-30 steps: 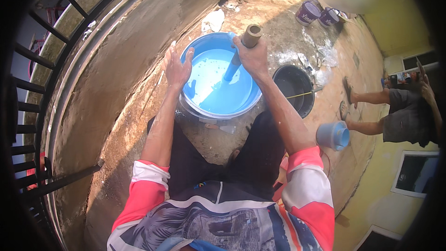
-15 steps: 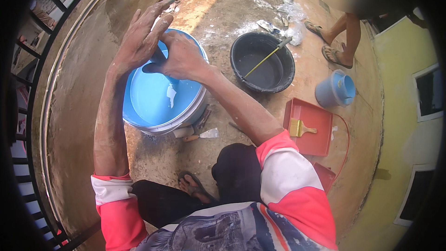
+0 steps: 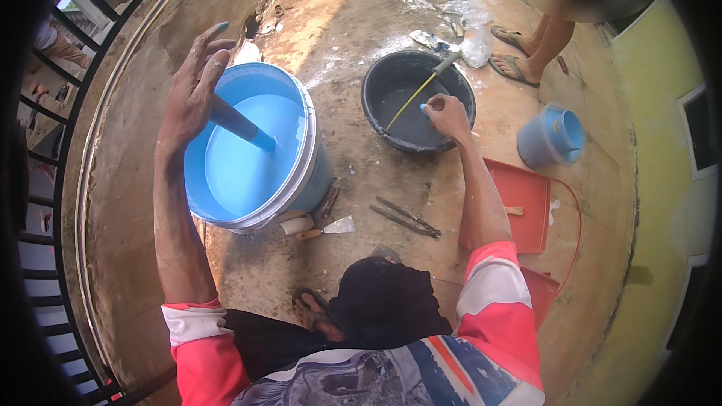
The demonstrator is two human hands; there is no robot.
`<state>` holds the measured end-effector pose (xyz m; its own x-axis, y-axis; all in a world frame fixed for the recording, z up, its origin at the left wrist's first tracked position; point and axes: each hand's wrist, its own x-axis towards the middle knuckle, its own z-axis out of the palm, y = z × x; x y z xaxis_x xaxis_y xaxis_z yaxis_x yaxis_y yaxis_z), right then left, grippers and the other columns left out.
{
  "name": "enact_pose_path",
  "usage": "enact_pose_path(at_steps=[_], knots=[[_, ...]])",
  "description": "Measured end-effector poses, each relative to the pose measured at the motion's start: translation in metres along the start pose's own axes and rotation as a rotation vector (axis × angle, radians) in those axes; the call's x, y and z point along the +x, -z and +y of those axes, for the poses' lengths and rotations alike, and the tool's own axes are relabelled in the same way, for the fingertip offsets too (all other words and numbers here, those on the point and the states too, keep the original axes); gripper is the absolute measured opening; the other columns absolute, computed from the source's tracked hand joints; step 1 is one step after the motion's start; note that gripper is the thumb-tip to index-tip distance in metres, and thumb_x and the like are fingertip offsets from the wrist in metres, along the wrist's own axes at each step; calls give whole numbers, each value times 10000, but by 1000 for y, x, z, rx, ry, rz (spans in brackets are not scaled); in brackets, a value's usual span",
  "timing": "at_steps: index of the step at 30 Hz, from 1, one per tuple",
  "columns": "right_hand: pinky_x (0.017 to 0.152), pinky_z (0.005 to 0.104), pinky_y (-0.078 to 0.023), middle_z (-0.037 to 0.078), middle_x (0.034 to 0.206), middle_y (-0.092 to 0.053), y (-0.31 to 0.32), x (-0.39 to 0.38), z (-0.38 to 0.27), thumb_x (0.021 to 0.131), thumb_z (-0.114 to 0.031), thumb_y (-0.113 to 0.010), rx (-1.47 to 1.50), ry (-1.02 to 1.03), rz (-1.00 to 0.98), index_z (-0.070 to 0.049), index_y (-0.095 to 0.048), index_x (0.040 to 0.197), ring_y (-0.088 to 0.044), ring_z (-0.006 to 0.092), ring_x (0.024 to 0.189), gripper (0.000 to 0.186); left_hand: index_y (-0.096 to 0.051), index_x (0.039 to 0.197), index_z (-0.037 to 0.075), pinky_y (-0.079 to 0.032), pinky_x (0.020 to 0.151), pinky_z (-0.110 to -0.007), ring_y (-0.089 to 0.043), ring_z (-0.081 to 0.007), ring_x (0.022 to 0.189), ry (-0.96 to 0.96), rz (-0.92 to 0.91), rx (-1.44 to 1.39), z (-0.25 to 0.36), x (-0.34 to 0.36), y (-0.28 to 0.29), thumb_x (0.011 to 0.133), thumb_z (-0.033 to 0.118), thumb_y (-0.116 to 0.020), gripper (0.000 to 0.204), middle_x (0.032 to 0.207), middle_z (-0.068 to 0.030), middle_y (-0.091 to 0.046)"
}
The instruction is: The person mixes light blue paint in a bucket using a long-handled stirrer. They repeatedly stir the paint, scrape the sides of the bucket, and occasionally wipe the stirrer with their hand.
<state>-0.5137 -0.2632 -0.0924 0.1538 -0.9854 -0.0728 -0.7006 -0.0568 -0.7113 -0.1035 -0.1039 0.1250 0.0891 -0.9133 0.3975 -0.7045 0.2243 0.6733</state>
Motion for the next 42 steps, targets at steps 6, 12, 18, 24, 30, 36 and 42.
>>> enact_pose_path(at_steps=[6,12,18,24,30,36,42], knots=[[789,446,-583,190,986,-736,-57,50,30,843,-258,-677,-881,206,-186,-88,-731,973,-731,357,926,221,-478,1470,73,-515,1006,-438,-643,-317,1202,37,35,19,3,1,0,1028,339,-572,524,1291,-211,-652],[769,458,-591,193,966,-737,-77,72,68,842,-186,-610,-868,311,-154,-78,-726,913,-739,338,917,174,-459,1483,86,-494,1028,-440,-607,-298,1240,63,6,30,-5,14,0,1034,331,-564,522,1311,-189,-632],[768,469,-588,225,889,-732,-69,86,94,856,-213,-583,-827,294,-164,-59,-728,859,-734,381,876,211,-481,1470,87,-529,989,-436,-642,-314,1203,54,39,32,-8,17,-7,1008,356,-611,550,1279,-203,-657],[792,495,-583,273,884,-717,-61,65,45,907,-246,-536,-752,182,-210,-21,-743,873,-720,434,889,307,-483,1470,101,-528,993,-440,-645,-307,1199,48,51,71,-14,12,8,1002,362,-617,553,1267,-194,-667],[864,498,-560,291,1032,-693,-18,60,65,915,-160,-562,-608,232,-175,-20,-591,1235,-674,478,965,351,-477,1469,98,-532,986,-436,-652,-295,1188,20,34,28,-8,10,0,998,357,-625,558,1257,-179,-675],[864,427,-562,197,1240,-654,-5,29,17,931,-196,-660,200,141,-61,-3,-455,1414,-693,308,1037,560,-545,1401,53,-547,938,-396,-690,-265,1099,19,120,-29,-6,9,3,985,305,-655,499,1173,-176,-709],[1004,485,-508,268,1334,-574,29,13,-65,1074,-454,-344,1486,-61,-11,54,-427,1411,-581,365,1238,615,-626,1289,-9,-563,837,-350,-724,-222,914,76,264,-164,-28,2,9,980,222,-630,386,1024,-154,-746]])
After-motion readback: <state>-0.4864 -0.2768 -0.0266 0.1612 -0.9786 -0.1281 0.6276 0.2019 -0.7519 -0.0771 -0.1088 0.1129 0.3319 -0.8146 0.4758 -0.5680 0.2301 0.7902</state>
